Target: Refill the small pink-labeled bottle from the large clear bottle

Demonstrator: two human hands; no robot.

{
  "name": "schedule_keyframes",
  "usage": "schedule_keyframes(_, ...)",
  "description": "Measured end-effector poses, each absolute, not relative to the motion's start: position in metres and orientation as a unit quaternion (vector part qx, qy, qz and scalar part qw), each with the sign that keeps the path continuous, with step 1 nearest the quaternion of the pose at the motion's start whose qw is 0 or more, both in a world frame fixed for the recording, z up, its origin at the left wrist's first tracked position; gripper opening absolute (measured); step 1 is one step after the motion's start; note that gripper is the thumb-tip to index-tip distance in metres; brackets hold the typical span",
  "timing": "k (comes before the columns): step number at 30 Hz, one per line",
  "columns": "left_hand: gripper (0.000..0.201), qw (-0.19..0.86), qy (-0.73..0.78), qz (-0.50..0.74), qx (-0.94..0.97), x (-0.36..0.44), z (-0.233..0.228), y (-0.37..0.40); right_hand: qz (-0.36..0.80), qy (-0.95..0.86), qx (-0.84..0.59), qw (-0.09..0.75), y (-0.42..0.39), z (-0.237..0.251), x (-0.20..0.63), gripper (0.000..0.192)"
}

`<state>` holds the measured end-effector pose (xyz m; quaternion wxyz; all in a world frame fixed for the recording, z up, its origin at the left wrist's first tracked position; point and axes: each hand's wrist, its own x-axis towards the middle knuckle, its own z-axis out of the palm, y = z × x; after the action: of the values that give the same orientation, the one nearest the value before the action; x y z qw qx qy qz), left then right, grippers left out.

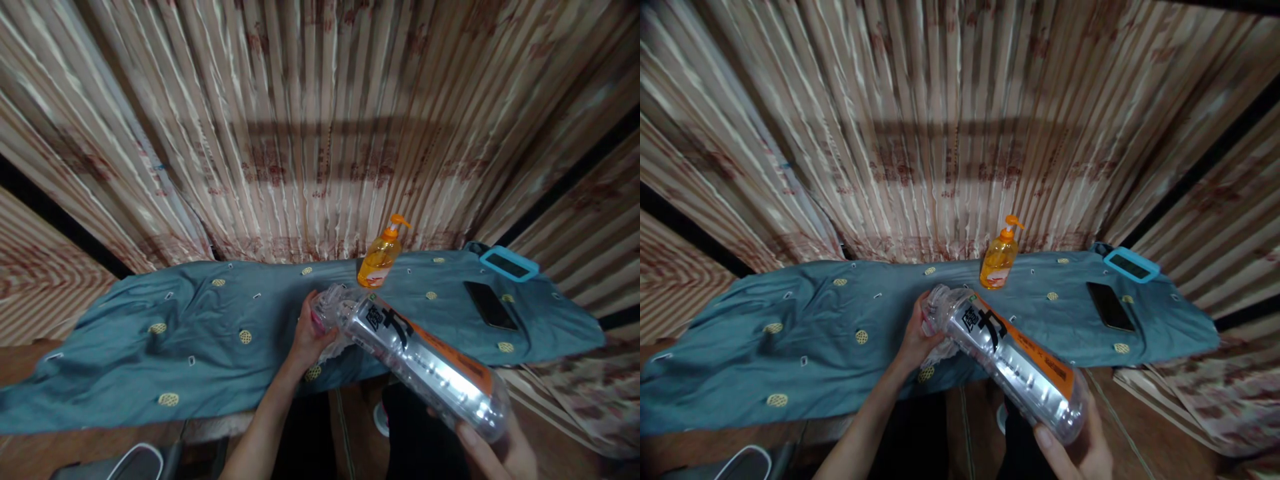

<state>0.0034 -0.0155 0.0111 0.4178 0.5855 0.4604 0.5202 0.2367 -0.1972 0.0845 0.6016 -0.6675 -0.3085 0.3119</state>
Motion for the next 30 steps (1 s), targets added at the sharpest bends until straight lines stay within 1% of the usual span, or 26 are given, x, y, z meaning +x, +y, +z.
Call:
schedule_keyframes(2, 0.095, 0.415, 0.453, 0.528, 0.587, 0.004, 0.012, -0.015, 0.322, -0.308, -0.655, 0.611, -0.196, 0.083, 0.237, 0.093)
schedule_keyframes(9, 0.094, 0.399, 0.454, 0.534, 0.592, 0.005, 0.011, -0.012, 0.362, -0.314, -0.616, 0.625, -0.192, 0.064, 0.255, 0.084)
schedule_keyframes(14, 0.090, 0.378, 0.441, 0.546, 0.604, 0.004, 0.009, -0.009, 0.391, -0.319, -0.585, 0.635, -0.181, 0.050, 0.267, 0.094)
schedule_keyframes(19, 0.082, 0.371, 0.432, 0.548, 0.612, 0.004, 0.011, -0.008, 0.409, -0.304, -0.558, 0.656, -0.170, 0.051, 0.266, 0.107)
schedule_keyframes(23, 0.077, 0.368, 0.426, 0.544, 0.623, 0.002, 0.016, -0.009, 0.413, -0.301, -0.539, 0.669, -0.165, 0.055, 0.264, 0.107)
schedule_keyframes(28, 0.077, 0.365, 0.440, 0.525, 0.630, 0.000, 0.018, -0.008, 0.426, -0.310, -0.519, 0.673, -0.162, 0.051, 0.266, 0.118)
schedule_keyframes(30, 0.077, 0.370, 0.440, 0.525, 0.627, 0.000, 0.018, -0.007, 0.428, -0.313, -0.517, 0.672, -0.162, 0.049, 0.267, 0.119)
